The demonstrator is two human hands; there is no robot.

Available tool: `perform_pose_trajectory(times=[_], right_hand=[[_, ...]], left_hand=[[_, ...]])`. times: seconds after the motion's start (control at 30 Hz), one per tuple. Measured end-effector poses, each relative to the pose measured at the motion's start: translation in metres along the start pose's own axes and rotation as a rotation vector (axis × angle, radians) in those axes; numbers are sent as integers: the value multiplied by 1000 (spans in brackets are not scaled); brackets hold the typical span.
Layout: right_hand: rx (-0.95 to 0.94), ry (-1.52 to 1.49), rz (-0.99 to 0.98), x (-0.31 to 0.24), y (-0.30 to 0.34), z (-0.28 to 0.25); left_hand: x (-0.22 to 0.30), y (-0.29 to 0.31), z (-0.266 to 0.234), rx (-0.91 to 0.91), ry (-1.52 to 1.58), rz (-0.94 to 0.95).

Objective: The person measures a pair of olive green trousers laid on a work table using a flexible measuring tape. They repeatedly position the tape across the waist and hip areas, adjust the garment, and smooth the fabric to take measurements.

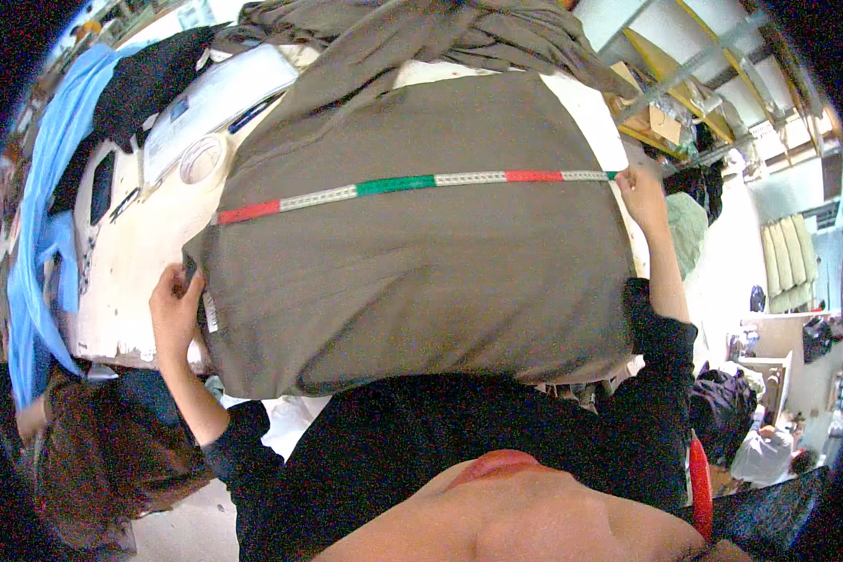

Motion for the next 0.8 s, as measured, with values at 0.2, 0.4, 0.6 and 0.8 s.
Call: perform_pose_trajectory(times=[0.2, 0.4, 0.6, 0.8], right_hand=[[-72, -281, 169, 27, 72, 6], [-17, -374, 224, 30, 85, 11], [92, -400, 171, 19, 91, 3], [-10, -344, 166, -6, 103, 4]], left_hand=[[5, 20, 2, -83, 84, 88], [-2, 10, 2, 64, 97, 76], [-8, -11, 8, 115, -16, 131], [-17, -13, 11, 90, 47, 151]])
Point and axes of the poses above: each hand's wrist, its own y-axis away from the middle knuckle, its own z-axis out of the palm, x = y × z, the point moved 7 cm from there along -y, towards the middle knuckle, and after that the axes turned 3 degrees about -y, right-handed, at the moved point
